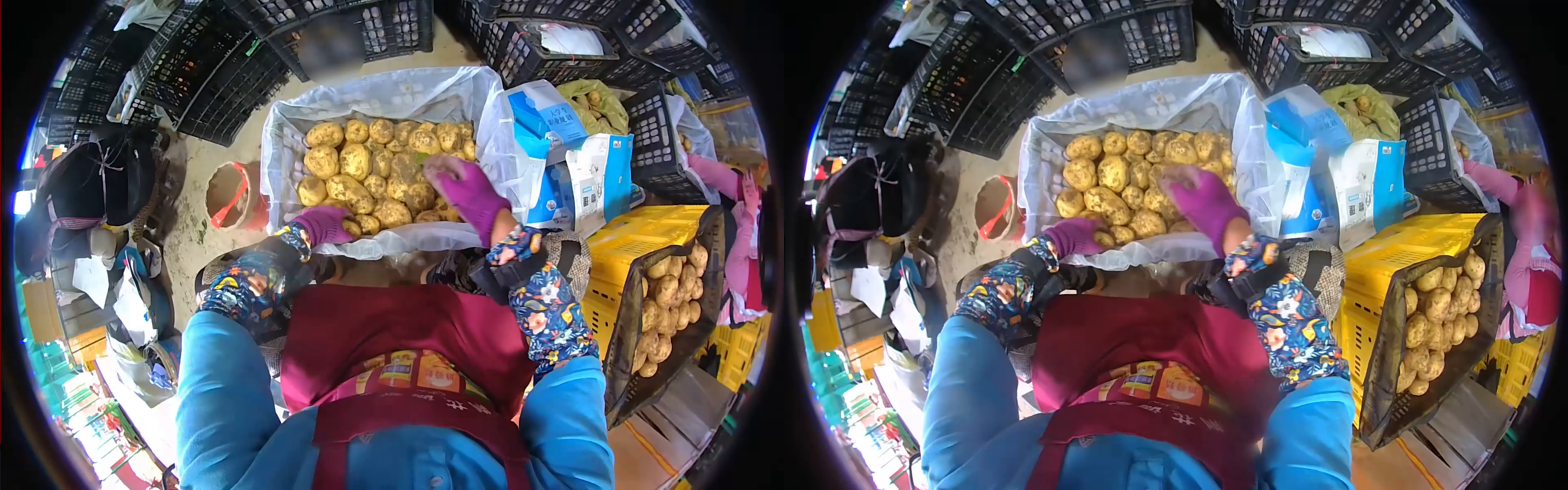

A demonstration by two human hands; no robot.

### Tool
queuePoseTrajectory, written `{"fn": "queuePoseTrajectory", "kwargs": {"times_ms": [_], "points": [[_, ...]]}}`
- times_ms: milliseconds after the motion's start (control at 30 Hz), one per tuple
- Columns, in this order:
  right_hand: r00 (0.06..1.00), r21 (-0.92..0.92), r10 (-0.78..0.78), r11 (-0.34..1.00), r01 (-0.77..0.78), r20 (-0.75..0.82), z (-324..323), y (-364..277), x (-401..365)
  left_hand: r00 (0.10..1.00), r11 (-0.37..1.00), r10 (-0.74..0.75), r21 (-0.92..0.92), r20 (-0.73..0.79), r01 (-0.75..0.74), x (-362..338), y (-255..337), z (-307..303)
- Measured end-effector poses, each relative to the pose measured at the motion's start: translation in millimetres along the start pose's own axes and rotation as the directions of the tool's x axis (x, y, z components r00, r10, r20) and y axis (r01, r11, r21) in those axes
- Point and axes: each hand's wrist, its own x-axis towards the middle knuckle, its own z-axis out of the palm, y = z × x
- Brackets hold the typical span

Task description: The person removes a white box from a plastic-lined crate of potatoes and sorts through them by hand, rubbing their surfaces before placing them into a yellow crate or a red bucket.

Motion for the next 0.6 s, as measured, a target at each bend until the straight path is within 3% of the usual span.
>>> {"fn": "queuePoseTrajectory", "kwargs": {"times_ms": [67,100,133,200,267,300,400,433,533,600], "points": [[0.997,-0.070,0.039,0.997,-0.034,0.072,13,2,-2,0.990,0.943,0.000,-0.328,0.142,0.047,4,-7,-10],[0.993,-0.092,0.038,0.995,-0.028,0.110,18,-4,-4,0.975,0.974,0.194,-0.100,-0.109,-0.205,23,-31,3],[0.988,-0.110,0.035,0.994,-0.019,0.147,21,-9,-3,0.958,0.829,0.234,-0.480,-0.169,-0.287,11,-23,-12],[0.982,-0.049,-0.123,0.990,0.131,0.143,33,-2,1,0.998,0.645,0.066,-0.763,-0.001,-0.044,-52,49,-79],[0.938,-0.035,-0.323,0.944,0.329,0.127,36,-27,-6,0.989,0.525,0.117,-0.840,-0.087,-0.136,-40,44,-68],[0.945,-0.060,-0.271,0.957,0.285,0.181,35,-40,-7,0.984,0.461,0.142,-0.873,-0.105,-0.160,-37,42,-66],[0.970,0.107,-0.229,0.970,0.219,0.087,31,-48,-7,0.968,0.267,0.232,-0.950,-0.098,-0.160,-46,60,-76],[0.965,0.154,-0.260,0.953,0.259,-0.015,34,-24,5,0.972,0.174,0.201,-0.972,-0.122,-0.157,-50,69,-79],[0.959,0.232,-0.269,0.931,0.283,-0.087,29,-31,2,0.907,0.330,0.083,-0.848,-0.412,-0.416,-51,90,-73],[0.979,0.134,-0.177,0.973,0.189,-0.101,30,-54,-15,0.854,0.473,0.119,-0.728,-0.506,-0.497,-55,93,-75]]}}
